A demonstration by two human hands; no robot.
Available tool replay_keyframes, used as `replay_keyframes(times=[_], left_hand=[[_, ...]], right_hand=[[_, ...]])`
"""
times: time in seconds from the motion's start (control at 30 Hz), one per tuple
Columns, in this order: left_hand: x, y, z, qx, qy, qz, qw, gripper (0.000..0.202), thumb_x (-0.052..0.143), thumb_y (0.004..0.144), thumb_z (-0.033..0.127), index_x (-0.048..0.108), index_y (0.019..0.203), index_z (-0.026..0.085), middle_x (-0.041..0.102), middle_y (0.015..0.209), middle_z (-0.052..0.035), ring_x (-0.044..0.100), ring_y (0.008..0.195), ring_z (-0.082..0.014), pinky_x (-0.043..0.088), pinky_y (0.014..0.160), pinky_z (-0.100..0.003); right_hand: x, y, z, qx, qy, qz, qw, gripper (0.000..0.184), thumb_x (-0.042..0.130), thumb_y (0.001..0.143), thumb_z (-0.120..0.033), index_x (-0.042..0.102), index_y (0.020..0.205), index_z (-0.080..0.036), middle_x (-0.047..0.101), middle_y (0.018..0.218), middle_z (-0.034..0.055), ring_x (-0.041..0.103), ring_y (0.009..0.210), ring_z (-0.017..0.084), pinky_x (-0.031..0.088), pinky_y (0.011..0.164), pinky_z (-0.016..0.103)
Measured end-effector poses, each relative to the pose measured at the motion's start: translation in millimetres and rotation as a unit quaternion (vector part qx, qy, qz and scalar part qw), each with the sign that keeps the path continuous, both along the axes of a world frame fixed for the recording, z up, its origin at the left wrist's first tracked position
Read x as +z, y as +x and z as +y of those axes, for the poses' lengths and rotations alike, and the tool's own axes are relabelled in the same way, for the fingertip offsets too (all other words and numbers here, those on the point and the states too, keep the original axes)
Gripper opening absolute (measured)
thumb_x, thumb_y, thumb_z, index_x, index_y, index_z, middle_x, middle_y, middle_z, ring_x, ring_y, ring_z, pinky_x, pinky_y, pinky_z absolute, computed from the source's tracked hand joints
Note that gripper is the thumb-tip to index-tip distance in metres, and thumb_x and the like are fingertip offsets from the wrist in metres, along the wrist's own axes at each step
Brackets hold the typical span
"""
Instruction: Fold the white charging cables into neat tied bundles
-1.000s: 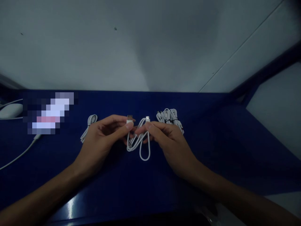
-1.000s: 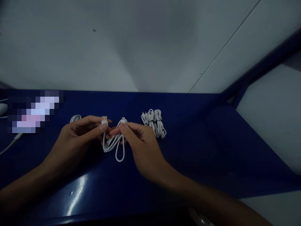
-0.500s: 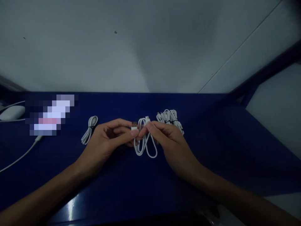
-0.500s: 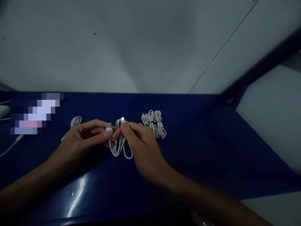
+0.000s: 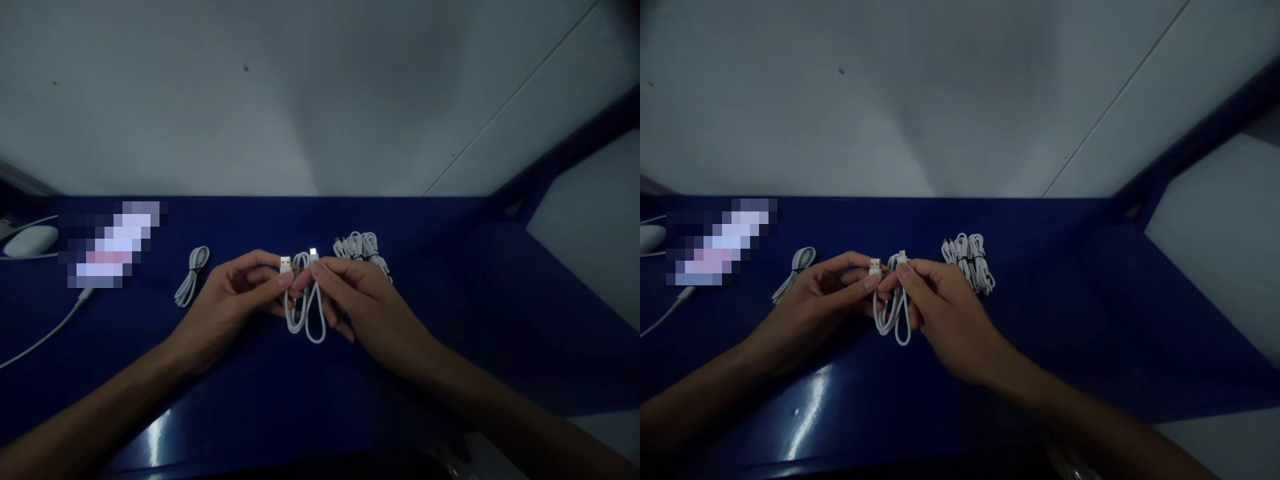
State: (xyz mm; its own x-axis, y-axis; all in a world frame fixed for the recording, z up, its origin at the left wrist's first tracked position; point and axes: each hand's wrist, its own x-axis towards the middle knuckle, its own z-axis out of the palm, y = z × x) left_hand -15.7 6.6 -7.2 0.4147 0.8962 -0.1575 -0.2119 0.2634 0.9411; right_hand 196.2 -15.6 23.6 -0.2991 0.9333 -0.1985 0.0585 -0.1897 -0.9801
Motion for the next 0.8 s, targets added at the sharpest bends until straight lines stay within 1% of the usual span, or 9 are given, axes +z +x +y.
replay_keyframes(times=[0.07,0.17,0.23,0.3,0.37,0.47,0.53,0.73,0.8], left_hand=[[-1.0,0.3,-1.0,-0.002,-0.008,-0.005,1.000,0.018,0.086,0.097,0.030,0.078,0.111,0.020,0.083,0.095,-0.0049,0.081,0.080,-0.0167,0.069,0.075,-0.025],[0.0,1.7,-2.0,0.022,-0.011,-0.002,1.000,0.020,0.089,0.094,0.029,0.078,0.109,0.020,0.083,0.094,-0.0040,0.080,0.078,-0.0160,0.069,0.073,-0.024],[2.6,2.5,-2.2,0.042,-0.002,0.006,0.999,0.019,0.090,0.093,0.029,0.080,0.108,0.021,0.083,0.095,-0.0042,0.079,0.081,-0.0161,0.069,0.073,-0.024],[5.5,2.8,-2.1,0.053,0.006,0.015,0.998,0.017,0.089,0.093,0.028,0.081,0.107,0.021,0.082,0.097,-0.0048,0.079,0.085,-0.0166,0.069,0.074,-0.024],[7.3,2.5,-1.9,0.062,0.009,0.023,0.998,0.017,0.090,0.092,0.028,0.082,0.106,0.021,0.081,0.093,-0.0039,0.078,0.085,-0.0165,0.069,0.074,-0.024],[6.8,2.0,-1.7,0.067,0.008,0.034,0.997,0.017,0.091,0.091,0.029,0.084,0.105,0.021,0.078,0.083,-0.0021,0.077,0.079,-0.0151,0.068,0.076,-0.024],[5.7,2.0,-1.4,0.063,0.003,0.041,0.997,0.018,0.091,0.091,0.029,0.084,0.105,0.020,0.079,0.082,-0.0022,0.077,0.078,-0.0147,0.067,0.078,-0.024],[6.3,2.7,-1.2,0.062,-0.005,0.046,0.997,0.020,0.094,0.088,0.027,0.085,0.105,0.018,0.081,0.084,-0.0030,0.077,0.075,-0.0141,0.067,0.078,-0.023],[6.3,2.6,-1.5,0.060,-0.007,0.049,0.997,0.021,0.094,0.087,0.026,0.086,0.105,0.018,0.082,0.087,-0.0044,0.078,0.077,-0.0154,0.067,0.079,-0.024]], right_hand=[[0.9,2.2,1.3,0.017,-0.004,-0.016,1.000,0.039,0.051,0.118,-0.039,0.080,0.103,-0.019,0.061,0.052,-0.0047,0.046,0.044,0.007,0.034,0.047,0.019],[0.6,4.1,3.2,0.031,-0.015,-0.016,0.999,0.038,0.048,0.119,-0.039,0.078,0.107,-0.019,0.063,0.048,-0.0040,0.044,0.038,0.006,0.030,0.042,0.017],[-1.3,4.4,4.5,0.028,-0.018,-0.002,0.999,0.036,0.049,0.118,-0.040,0.076,0.106,-0.018,0.070,0.055,-0.0015,0.050,0.039,0.007,0.033,0.040,0.016],[-4.3,4.2,5.6,0.023,-0.011,0.018,1.000,0.036,0.051,0.117,-0.042,0.074,0.103,-0.018,0.077,0.070,0.0019,0.061,0.046,0.008,0.041,0.040,0.016],[-7.6,3.7,6.4,0.023,-0.001,0.037,0.999,0.036,0.053,0.116,-0.044,0.073,0.101,-0.018,0.080,0.082,0.0038,0.070,0.055,0.010,0.047,0.043,0.016],[-11.4,2.2,7.1,0.027,0.009,0.053,0.998,0.036,0.054,0.116,-0.043,0.073,0.099,-0.018,0.080,0.092,0.0049,0.074,0.061,0.010,0.050,0.046,0.016],[-12.9,1.1,7.6,0.030,0.014,0.056,0.998,0.036,0.054,0.116,-0.043,0.073,0.098,-0.018,0.080,0.098,0.0065,0.076,0.065,0.010,0.051,0.047,0.016],[-12.9,-1.2,7.3,0.020,0.011,0.058,0.998,0.037,0.056,0.115,-0.044,0.078,0.101,-0.018,0.076,0.083,0.0052,0.077,0.072,0.015,0.057,0.052,0.020],[-11.9,-1.3,6.5,0.020,0.005,0.059,0.998,0.038,0.056,0.114,-0.044,0.079,0.100,-0.017,0.077,0.083,0.0058,0.077,0.072,0.015,0.059,0.054,0.021]])
